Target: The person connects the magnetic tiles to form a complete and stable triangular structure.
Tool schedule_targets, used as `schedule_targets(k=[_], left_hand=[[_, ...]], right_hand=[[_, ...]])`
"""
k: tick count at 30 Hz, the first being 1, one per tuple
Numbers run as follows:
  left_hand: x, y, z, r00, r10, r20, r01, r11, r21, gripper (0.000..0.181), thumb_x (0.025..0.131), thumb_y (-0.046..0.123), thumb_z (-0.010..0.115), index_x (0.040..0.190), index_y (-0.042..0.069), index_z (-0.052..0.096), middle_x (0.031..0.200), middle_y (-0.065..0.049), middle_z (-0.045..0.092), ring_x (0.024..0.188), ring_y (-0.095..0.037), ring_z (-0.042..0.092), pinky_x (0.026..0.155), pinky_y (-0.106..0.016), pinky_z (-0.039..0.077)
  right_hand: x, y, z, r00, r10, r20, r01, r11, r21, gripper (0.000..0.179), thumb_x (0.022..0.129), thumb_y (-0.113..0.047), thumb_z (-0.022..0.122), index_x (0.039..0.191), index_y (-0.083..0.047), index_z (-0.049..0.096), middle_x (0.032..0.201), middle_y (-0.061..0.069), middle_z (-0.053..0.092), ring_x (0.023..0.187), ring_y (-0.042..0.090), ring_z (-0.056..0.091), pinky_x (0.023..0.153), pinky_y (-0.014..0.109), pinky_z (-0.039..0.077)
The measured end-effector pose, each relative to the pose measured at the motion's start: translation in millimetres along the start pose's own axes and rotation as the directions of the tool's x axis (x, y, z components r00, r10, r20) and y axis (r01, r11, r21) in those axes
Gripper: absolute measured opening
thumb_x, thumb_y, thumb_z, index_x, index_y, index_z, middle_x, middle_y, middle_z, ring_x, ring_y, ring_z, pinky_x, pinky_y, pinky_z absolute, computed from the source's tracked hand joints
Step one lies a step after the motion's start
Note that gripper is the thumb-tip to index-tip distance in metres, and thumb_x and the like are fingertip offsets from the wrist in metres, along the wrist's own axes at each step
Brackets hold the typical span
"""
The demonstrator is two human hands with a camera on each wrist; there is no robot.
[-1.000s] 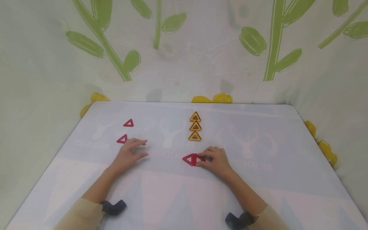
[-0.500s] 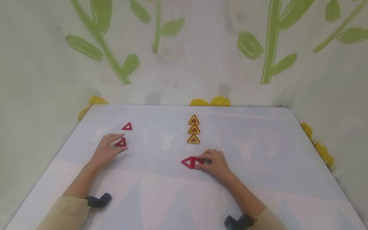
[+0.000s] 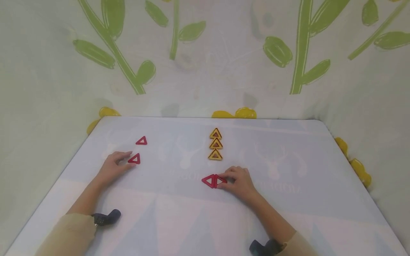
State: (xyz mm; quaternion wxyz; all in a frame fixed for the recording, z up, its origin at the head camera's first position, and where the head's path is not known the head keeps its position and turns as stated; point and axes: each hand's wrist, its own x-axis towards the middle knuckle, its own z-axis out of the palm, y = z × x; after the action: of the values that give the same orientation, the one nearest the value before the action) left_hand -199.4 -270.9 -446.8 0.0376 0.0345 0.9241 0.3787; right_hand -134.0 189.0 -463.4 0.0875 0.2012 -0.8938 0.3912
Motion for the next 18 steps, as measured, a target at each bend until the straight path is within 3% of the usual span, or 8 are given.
schedule_targets(k=[9, 18], left_hand=[[2.7, -0.4, 6.2, 0.998, 0.031, -0.051, -0.029, 0.999, 0.042, 0.046, 0.085, 0.031, 0.07, 0.122, 0.005, 0.064, 0.113, -0.016, 0.055, 0.113, -0.034, 0.042, 0.088, -0.05, 0.033], [-0.4, 6.4, 8.7, 0.998, 0.038, -0.053, -0.037, 0.999, 0.031, 0.041, 0.085, 0.027, 0.071, 0.118, 0.004, 0.066, 0.109, -0.015, 0.056, 0.111, -0.032, 0.043, 0.086, -0.048, 0.033]], right_hand=[[0.1, 0.6, 0.0, 0.998, -0.057, -0.025, 0.057, 0.998, -0.013, 0.03, 0.066, -0.022, 0.084, 0.094, -0.014, 0.076, 0.084, -0.008, 0.062, 0.079, 0.004, 0.047, 0.074, 0.032, 0.03], [-0.1, -0.6, 0.5, 1.0, -0.026, -0.016, 0.026, 1.0, -0.008, 0.03, 0.066, -0.021, 0.084, 0.094, -0.014, 0.076, 0.084, -0.007, 0.062, 0.081, 0.007, 0.049, 0.075, 0.034, 0.03]])
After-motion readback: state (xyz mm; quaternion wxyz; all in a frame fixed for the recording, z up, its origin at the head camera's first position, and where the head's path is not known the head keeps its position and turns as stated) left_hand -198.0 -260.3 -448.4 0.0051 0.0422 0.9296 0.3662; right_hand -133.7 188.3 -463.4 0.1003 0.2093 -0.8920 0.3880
